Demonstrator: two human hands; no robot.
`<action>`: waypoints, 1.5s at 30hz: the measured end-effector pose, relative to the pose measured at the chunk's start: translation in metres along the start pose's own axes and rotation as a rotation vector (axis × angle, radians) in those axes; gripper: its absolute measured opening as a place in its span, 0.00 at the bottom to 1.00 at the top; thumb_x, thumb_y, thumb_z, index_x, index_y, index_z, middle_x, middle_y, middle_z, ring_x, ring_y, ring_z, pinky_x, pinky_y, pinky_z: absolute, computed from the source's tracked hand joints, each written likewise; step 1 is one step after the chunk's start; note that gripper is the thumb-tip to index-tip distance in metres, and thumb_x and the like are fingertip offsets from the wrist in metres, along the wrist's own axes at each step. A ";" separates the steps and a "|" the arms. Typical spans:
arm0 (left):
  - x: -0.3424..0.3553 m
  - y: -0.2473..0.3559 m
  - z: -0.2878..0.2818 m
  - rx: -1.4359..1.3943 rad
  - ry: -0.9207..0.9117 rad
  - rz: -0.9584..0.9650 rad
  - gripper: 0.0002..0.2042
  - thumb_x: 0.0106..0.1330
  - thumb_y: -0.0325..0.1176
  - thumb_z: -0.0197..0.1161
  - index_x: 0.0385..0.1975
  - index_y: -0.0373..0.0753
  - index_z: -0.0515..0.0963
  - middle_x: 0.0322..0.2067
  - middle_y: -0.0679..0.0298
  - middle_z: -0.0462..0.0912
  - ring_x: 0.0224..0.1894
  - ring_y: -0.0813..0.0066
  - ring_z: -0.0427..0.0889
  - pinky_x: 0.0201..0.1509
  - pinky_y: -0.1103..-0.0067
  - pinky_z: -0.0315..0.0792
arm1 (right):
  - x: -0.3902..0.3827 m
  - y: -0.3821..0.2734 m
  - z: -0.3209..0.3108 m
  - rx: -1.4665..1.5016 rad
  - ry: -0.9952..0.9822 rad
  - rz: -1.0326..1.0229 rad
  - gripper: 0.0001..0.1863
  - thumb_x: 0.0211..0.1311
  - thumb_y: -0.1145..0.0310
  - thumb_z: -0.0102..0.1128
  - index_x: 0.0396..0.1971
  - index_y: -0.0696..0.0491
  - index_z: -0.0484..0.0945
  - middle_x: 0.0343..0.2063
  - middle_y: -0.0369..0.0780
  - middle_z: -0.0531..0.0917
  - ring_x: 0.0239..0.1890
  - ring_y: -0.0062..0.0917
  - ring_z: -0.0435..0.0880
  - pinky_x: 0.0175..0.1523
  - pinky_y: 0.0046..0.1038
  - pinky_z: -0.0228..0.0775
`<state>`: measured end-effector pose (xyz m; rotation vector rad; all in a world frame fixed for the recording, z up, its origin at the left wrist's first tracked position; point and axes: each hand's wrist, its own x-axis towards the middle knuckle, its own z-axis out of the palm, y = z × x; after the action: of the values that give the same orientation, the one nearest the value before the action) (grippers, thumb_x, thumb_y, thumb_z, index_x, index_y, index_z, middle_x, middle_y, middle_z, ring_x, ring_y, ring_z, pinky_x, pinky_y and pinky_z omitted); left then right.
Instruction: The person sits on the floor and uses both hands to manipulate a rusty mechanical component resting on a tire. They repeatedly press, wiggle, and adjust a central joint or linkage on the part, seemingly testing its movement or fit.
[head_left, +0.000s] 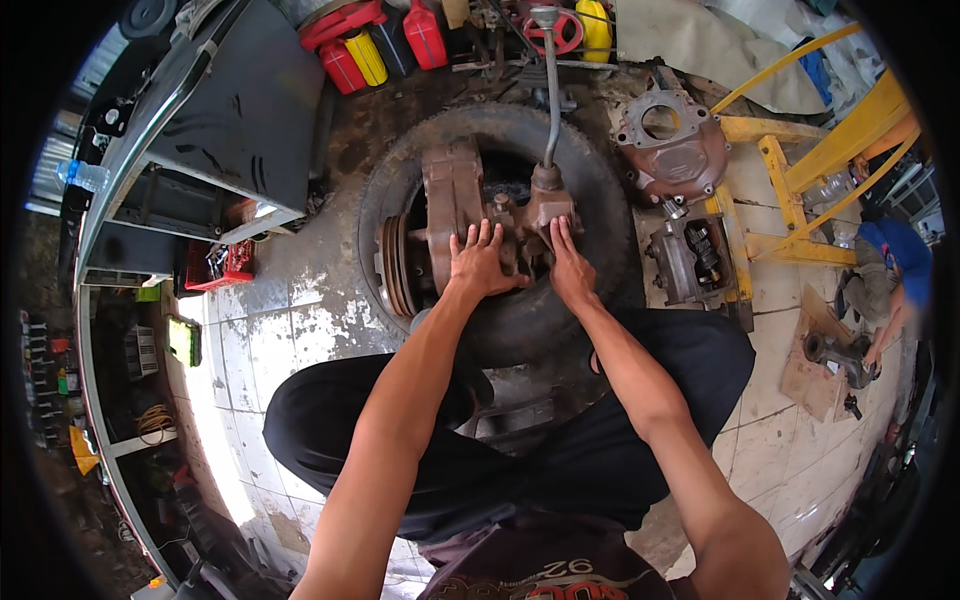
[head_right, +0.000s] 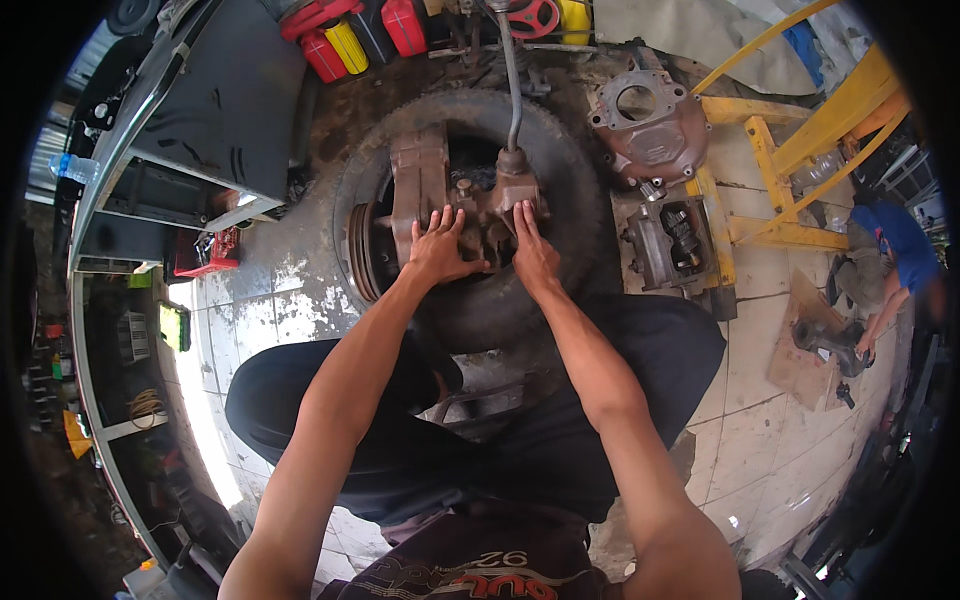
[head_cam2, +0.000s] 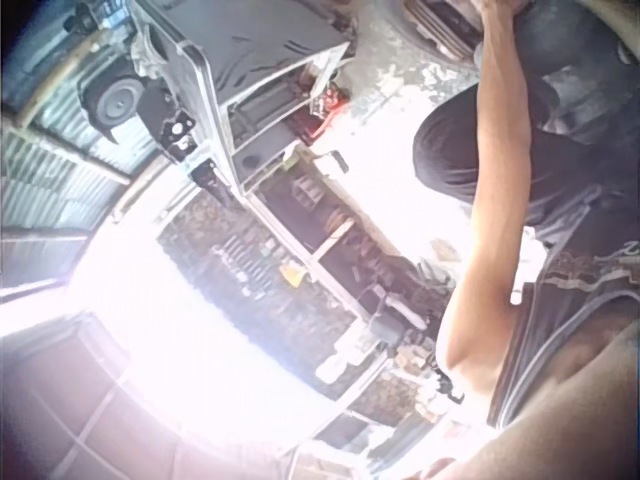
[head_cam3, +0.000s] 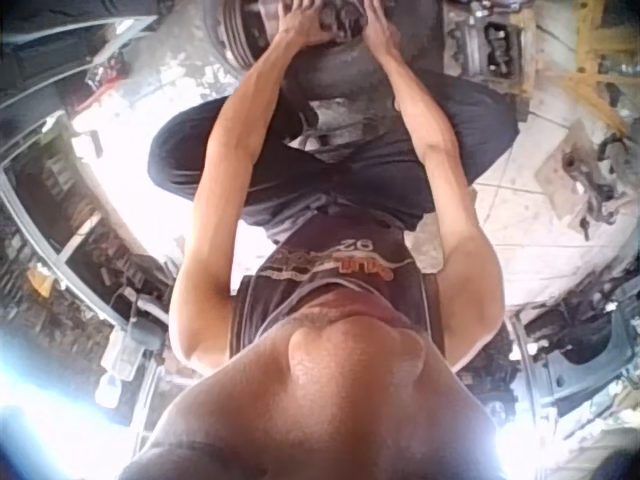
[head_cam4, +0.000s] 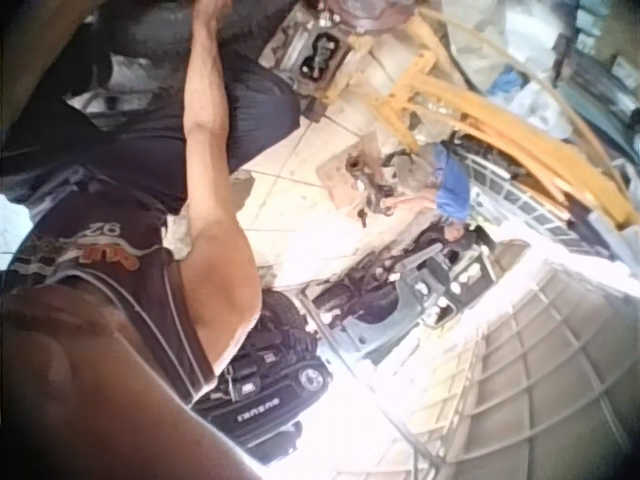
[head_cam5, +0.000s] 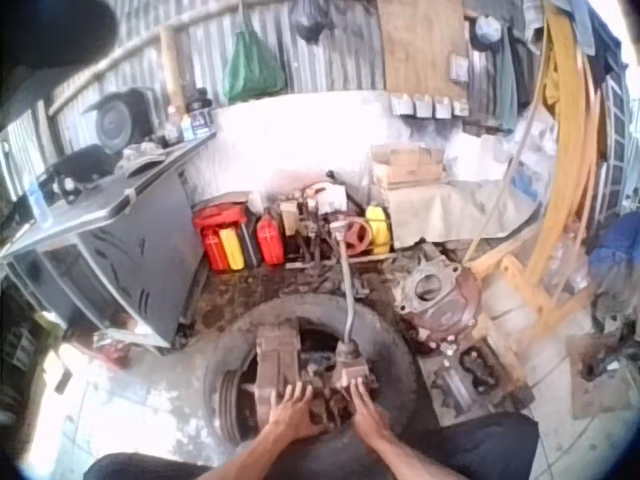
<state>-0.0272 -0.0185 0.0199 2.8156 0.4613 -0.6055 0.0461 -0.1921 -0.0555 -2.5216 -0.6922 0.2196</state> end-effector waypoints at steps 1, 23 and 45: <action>0.000 0.001 0.000 0.007 -0.003 0.000 0.60 0.42 0.71 0.66 0.73 0.41 0.48 0.74 0.57 0.46 0.75 0.58 0.45 0.74 0.53 0.39 | -0.001 0.003 -0.001 -0.027 -0.034 -0.054 0.44 0.53 0.80 0.48 0.72 0.40 0.49 0.73 0.28 0.52 0.46 0.41 0.83 0.42 0.40 0.76; 0.001 0.012 -0.004 0.085 -0.044 -0.009 0.61 0.43 0.71 0.66 0.73 0.40 0.45 0.74 0.56 0.44 0.75 0.55 0.43 0.72 0.46 0.42 | 0.020 0.013 -0.006 0.083 0.001 -0.025 0.44 0.53 0.81 0.47 0.72 0.40 0.50 0.73 0.30 0.53 0.50 0.46 0.79 0.44 0.44 0.75; -0.002 0.004 0.000 0.049 -0.052 -0.015 0.63 0.41 0.72 0.65 0.72 0.36 0.46 0.73 0.50 0.44 0.75 0.51 0.44 0.71 0.45 0.42 | 0.004 0.018 0.018 0.356 0.049 -0.072 0.42 0.56 0.84 0.44 0.73 0.48 0.49 0.72 0.43 0.52 0.70 0.40 0.59 0.64 0.36 0.65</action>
<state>-0.0273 -0.0225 0.0216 2.8375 0.4638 -0.7009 0.0524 -0.1953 -0.0798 -2.1528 -0.6586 0.2319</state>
